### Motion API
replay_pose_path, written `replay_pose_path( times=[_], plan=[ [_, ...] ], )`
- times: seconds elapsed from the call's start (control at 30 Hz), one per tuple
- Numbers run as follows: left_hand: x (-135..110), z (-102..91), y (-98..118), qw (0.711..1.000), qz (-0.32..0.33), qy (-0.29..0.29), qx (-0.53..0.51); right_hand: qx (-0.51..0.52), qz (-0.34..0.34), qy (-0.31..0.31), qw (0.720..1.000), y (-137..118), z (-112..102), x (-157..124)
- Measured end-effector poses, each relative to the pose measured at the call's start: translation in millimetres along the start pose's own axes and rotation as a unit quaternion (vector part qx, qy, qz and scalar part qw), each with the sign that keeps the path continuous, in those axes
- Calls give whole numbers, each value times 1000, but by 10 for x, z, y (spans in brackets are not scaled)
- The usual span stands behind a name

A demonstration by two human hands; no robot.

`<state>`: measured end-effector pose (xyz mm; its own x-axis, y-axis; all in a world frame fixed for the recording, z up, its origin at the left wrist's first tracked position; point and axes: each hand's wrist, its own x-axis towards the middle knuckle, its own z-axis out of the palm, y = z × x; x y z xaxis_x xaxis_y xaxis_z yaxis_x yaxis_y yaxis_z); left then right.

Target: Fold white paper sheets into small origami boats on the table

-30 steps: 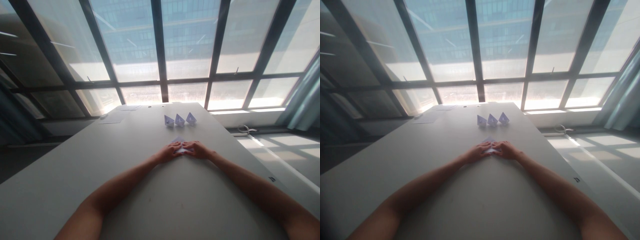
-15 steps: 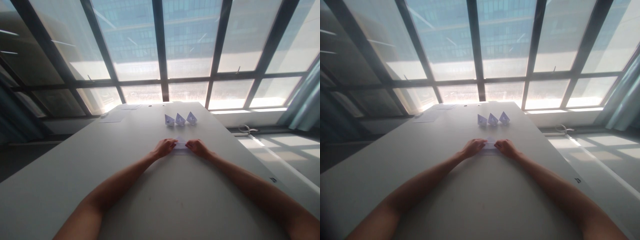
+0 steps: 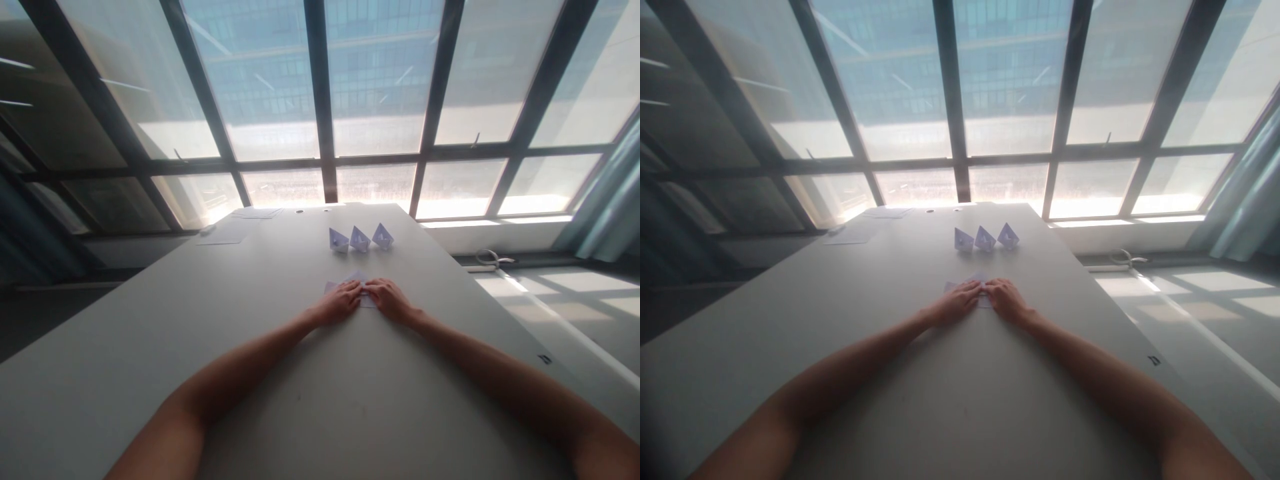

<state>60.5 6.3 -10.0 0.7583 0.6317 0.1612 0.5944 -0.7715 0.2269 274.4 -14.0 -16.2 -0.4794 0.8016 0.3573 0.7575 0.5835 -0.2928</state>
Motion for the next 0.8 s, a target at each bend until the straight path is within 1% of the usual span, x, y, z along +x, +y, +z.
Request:
replay_pose_path(
  times=[0.1, 0.23, 0.33, 0.57, 0.67, 0.8],
  plan=[
    [2, 60, -19, 999, -30, -31, -4, 7, 12, -40, 999, -68, 98, -18],
    [-9, 55, -26, 997, -67, -46, 9, -5, 17, -81, 997, -66, 144, -36],
    [-14, 42, -25, 993, -104, -44, 18, -13, 35, -89, 995, -39, 126, -35],
    [-24, 41, -91, 981, -184, -44, 50, -51, 112, -120, 985, -10, 33, -25],
    [-28, 26, -110, 973, -216, -41, 66, -66, 130, -135, 980, -7, -6, -27],
    [-38, 15, -107, 968, -237, -28, 80, -63, 139, -131, 980, -9, -14, -27]
  ],
)
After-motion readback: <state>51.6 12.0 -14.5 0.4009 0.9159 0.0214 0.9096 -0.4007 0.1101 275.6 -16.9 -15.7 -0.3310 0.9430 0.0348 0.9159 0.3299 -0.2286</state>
